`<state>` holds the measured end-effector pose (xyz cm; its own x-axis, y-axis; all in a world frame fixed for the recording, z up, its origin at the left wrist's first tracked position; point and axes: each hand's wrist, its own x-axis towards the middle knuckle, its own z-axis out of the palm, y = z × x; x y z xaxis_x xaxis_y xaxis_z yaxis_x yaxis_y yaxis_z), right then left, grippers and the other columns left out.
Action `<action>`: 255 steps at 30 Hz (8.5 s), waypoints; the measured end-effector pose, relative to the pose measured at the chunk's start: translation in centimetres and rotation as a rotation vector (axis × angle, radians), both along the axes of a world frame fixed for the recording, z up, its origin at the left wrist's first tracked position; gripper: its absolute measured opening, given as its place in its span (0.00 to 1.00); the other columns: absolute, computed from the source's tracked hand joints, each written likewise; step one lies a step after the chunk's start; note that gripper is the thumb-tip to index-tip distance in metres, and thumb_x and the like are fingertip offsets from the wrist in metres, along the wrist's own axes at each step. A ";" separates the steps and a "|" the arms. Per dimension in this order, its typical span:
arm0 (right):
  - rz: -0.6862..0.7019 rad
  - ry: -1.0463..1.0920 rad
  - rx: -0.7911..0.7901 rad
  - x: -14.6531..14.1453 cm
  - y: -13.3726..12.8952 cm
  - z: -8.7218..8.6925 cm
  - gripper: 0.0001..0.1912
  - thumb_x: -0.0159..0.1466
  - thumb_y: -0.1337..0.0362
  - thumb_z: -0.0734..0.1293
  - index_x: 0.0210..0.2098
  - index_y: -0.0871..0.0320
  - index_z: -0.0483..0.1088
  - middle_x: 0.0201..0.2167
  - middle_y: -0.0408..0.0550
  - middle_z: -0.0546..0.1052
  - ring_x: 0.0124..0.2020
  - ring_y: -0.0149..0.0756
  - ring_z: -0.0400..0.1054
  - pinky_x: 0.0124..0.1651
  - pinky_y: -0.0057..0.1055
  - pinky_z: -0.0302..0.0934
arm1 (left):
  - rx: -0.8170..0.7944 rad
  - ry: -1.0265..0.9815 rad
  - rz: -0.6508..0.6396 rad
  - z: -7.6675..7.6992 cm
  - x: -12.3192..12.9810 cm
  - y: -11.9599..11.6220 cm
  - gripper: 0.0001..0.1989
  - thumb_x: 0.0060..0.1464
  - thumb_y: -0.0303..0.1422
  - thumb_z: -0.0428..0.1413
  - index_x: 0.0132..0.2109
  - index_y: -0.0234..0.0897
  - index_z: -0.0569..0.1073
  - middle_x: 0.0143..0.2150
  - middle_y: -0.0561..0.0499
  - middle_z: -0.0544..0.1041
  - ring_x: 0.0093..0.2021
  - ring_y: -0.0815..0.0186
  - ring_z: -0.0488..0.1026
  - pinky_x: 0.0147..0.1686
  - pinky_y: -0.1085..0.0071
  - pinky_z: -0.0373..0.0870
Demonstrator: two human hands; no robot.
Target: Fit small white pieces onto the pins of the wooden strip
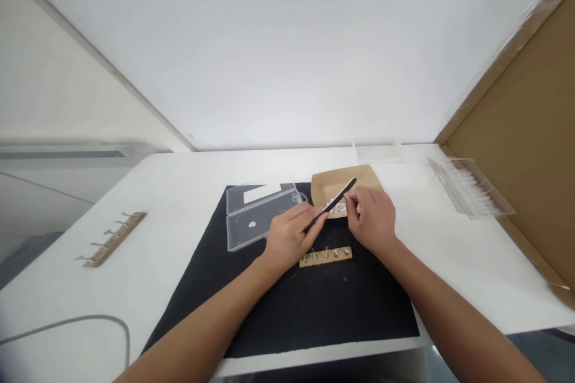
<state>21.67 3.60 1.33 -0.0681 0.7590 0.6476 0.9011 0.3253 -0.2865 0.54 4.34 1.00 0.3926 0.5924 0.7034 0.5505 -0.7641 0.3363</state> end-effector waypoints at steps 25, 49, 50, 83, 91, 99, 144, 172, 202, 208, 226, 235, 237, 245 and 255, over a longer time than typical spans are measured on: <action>0.151 -0.061 -0.016 -0.9 -0.3 0.6 0.13 0.74 0.62 0.63 0.31 0.54 0.64 0.23 0.41 0.73 0.25 0.34 0.65 0.38 0.37 0.51 | 0.007 -0.046 0.010 -0.1 0.0 0.0 0.09 0.70 0.30 0.56 0.46 0.36 0.81 0.37 0.48 0.84 0.35 0.66 0.82 0.35 0.72 0.78; 0.168 -0.026 -0.046 -0.9 0.0 0.7 0.12 0.73 0.63 0.63 0.32 0.54 0.64 0.23 0.40 0.73 0.25 0.34 0.65 0.38 0.36 0.49 | 0.029 -0.053 0.035 0.1 0.1 -0.1 0.09 0.71 0.30 0.55 0.46 0.36 0.81 0.35 0.48 0.83 0.34 0.66 0.81 0.34 0.73 0.77; 0.172 -0.036 -0.047 -0.9 0.0 0.7 0.12 0.74 0.62 0.63 0.32 0.54 0.64 0.23 0.41 0.73 0.25 0.34 0.65 0.38 0.37 0.49 | 0.030 -0.055 0.035 0.1 0.2 0.0 0.09 0.70 0.30 0.56 0.46 0.36 0.81 0.35 0.49 0.82 0.34 0.66 0.81 0.34 0.73 0.76; 0.137 0.087 0.063 1.2 -0.3 1.4 0.11 0.73 0.62 0.68 0.33 0.56 0.68 0.25 0.37 0.75 0.25 0.30 0.69 0.42 0.37 0.52 | 0.106 0.038 0.222 0.7 -1.2 0.7 0.06 0.67 0.31 0.58 0.41 0.35 0.78 0.33 0.50 0.81 0.32 0.65 0.79 0.31 0.71 0.69; 0.224 0.081 0.165 0.9 -0.8 1.2 0.12 0.69 0.65 0.73 0.33 0.56 0.67 0.24 0.36 0.76 0.23 0.28 0.69 0.39 0.37 0.53 | 0.153 0.228 0.578 1.4 -3.9 2.1 0.08 0.69 0.35 0.56 0.47 0.37 0.77 0.35 0.49 0.83 0.29 0.61 0.77 0.27 0.68 0.57; 0.312 -0.011 0.252 1.1 -1.0 1.3 0.15 0.66 0.70 0.76 0.32 0.55 0.65 0.25 0.36 0.78 0.25 0.28 0.71 0.37 0.36 0.52 | -0.153 0.463 0.743 2.0 -4.4 2.2 0.14 0.71 0.36 0.50 0.46 0.37 0.78 0.43 0.43 0.79 0.30 0.59 0.73 0.25 0.69 0.49; 0.606 -0.148 0.240 1.9 -3.0 1.6 0.09 0.65 0.67 0.76 0.35 0.52 0.73 0.29 0.36 0.80 0.28 0.29 0.73 0.38 0.36 0.59 | -0.510 -0.374 -0.444 2.2 0.3 -2.2 0.05 0.65 0.29 0.62 0.47 0.36 0.82 0.28 0.49 0.78 0.35 0.63 0.80 0.37 0.67 0.77; 0.740 0.033 -0.285 2.2 -1.8 1.9 0.21 0.60 0.44 0.79 0.36 0.54 0.75 0.25 0.35 0.73 0.28 0.29 0.69 0.42 0.35 0.52 | -0.094 -0.004 -0.240 2.1 -1.7 -0.8 0.09 0.64 0.35 0.61 0.46 0.35 0.73 0.37 0.48 0.76 0.28 0.69 0.71 0.27 0.72 0.69; 0.756 0.016 -0.546 1.8 -1.8 1.8 0.21 0.63 0.44 0.76 0.33 0.56 0.74 0.27 0.37 0.73 0.31 0.30 0.67 0.44 0.35 0.49 | 0.003 0.292 -0.504 2.0 -1.8 -1.0 0.13 0.56 0.29 0.55 0.46 0.40 0.81 0.28 0.54 0.73 0.23 0.67 0.65 0.26 0.65 0.61; 0.753 0.006 -0.573 1.8 -1.8 1.8 0.21 0.65 0.45 0.76 0.33 0.56 0.73 0.27 0.37 0.73 0.31 0.30 0.67 0.44 0.35 0.48 | -0.059 0.304 -0.533 2.1 -1.8 -0.9 0.11 0.56 0.31 0.56 0.44 0.39 0.81 0.32 0.52 0.75 0.26 0.67 0.68 0.27 0.64 0.62; 0.716 -0.009 -0.555 1.9 -2.4 3.0 0.12 0.70 0.51 0.73 0.42 0.53 0.77 0.35 0.43 0.77 0.39 0.35 0.70 0.46 0.37 0.53 | 0.021 0.122 -0.336 2.0 -1.9 -0.2 0.05 0.60 0.26 0.56 0.36 0.38 0.75 0.28 0.51 0.70 0.29 0.64 0.64 0.30 0.66 0.64; 0.770 0.017 -0.556 1.9 -2.0 2.4 0.06 0.71 0.58 0.72 0.39 0.52 0.80 0.37 0.43 0.78 0.40 0.35 0.71 0.48 0.37 0.53 | 0.046 0.002 -0.082 2.1 -2.2 0.1 0.03 0.60 0.31 0.56 0.40 0.38 0.74 0.33 0.48 0.70 0.35 0.60 0.66 0.37 0.61 0.67; 0.767 0.017 -0.565 1.8 -2.1 2.5 0.07 0.71 0.57 0.73 0.39 0.52 0.81 0.36 0.43 0.77 0.39 0.34 0.71 0.47 0.36 0.53 | 0.024 -0.016 0.022 2.2 -2.4 0.2 0.06 0.61 0.34 0.55 0.42 0.38 0.74 0.35 0.46 0.70 0.37 0.57 0.67 0.39 0.58 0.68; 0.727 -0.011 -0.643 1.5 -2.2 2.8 0.11 0.71 0.55 0.72 0.35 0.53 0.79 0.35 0.42 0.78 0.39 0.34 0.71 0.47 0.37 0.52 | -0.080 0.051 0.443 1.5 -3.7 1.7 0.12 0.64 0.39 0.54 0.48 0.37 0.74 0.44 0.40 0.65 0.48 0.47 0.66 0.50 0.46 0.66; 0.694 -0.014 -0.677 1.4 -2.3 2.7 0.13 0.72 0.56 0.71 0.33 0.55 0.75 0.35 0.43 0.78 0.40 0.36 0.69 0.47 0.37 0.52 | -0.141 0.144 0.484 1.2 -3.8 2.4 0.05 0.61 0.32 0.58 0.36 0.38 0.72 0.38 0.43 0.68 0.45 0.51 0.63 0.47 0.53 0.68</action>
